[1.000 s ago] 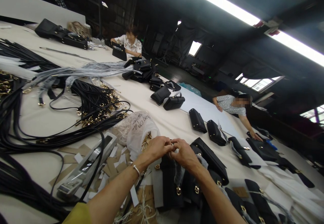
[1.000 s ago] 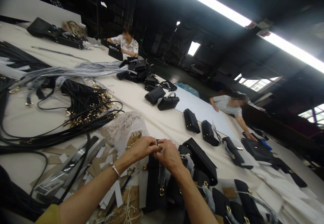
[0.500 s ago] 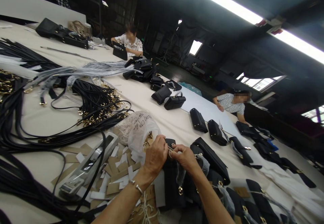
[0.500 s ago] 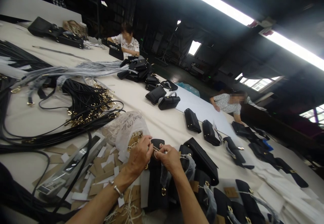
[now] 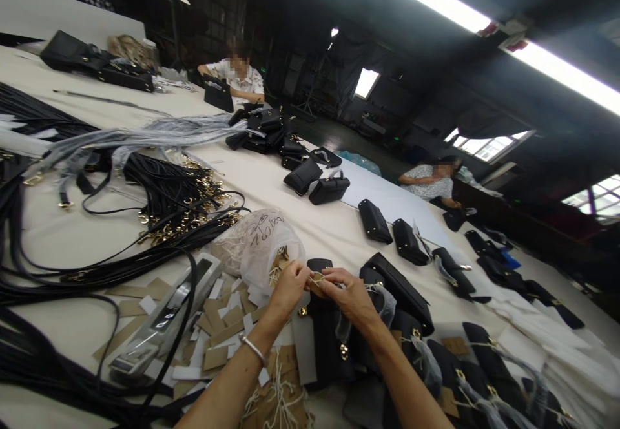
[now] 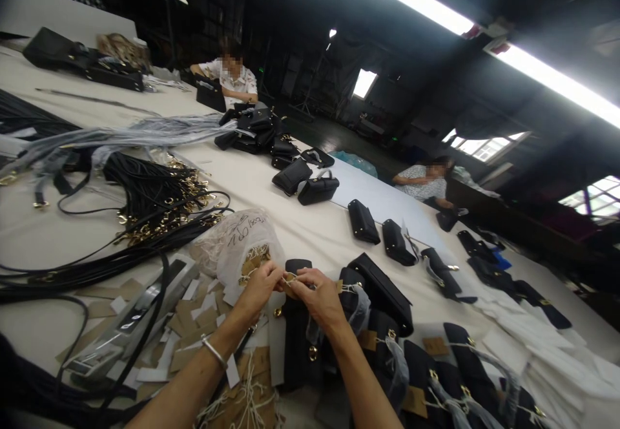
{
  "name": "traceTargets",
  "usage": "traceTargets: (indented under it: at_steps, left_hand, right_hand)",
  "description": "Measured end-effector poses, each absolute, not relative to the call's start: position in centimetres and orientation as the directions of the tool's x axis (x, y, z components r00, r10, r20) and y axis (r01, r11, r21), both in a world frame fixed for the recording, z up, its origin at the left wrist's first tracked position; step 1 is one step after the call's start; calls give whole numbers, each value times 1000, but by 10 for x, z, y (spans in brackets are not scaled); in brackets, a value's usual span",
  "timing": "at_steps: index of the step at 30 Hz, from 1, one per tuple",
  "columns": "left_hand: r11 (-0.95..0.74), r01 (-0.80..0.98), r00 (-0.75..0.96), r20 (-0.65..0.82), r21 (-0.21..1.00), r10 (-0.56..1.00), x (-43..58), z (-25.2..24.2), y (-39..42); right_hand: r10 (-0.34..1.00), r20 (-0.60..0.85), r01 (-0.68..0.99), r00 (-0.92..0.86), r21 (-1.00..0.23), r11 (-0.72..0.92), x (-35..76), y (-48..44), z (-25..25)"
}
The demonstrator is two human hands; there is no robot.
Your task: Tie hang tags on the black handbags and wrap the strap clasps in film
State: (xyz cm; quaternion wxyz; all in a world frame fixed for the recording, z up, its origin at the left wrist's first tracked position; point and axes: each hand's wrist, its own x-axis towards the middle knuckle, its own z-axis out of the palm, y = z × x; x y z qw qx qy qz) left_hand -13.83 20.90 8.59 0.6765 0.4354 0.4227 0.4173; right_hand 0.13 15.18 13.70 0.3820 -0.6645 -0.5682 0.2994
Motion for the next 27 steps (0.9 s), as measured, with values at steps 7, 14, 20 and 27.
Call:
traceTargets:
  at_steps: [7,14,20,27]
  left_hand:
    - [473,-334,434,-312,815,845,-145,80,209]
    - [230,55,415,-232,972,880,-146,41,196]
    - [66,98,360,-97,993,928,-145,7,166]
    - [27,104,505,-76,994,860,-124,8,160]
  right_hand:
    - [909,68,252,411,-967,-41,-16,145,131]
    - [768,-43,-94,639,-995,22,-13,153,120]
    - [766,-14,-48,643,-999,22,6,126,140]
    - [788,247,331,564,-942,58,12,82,177]
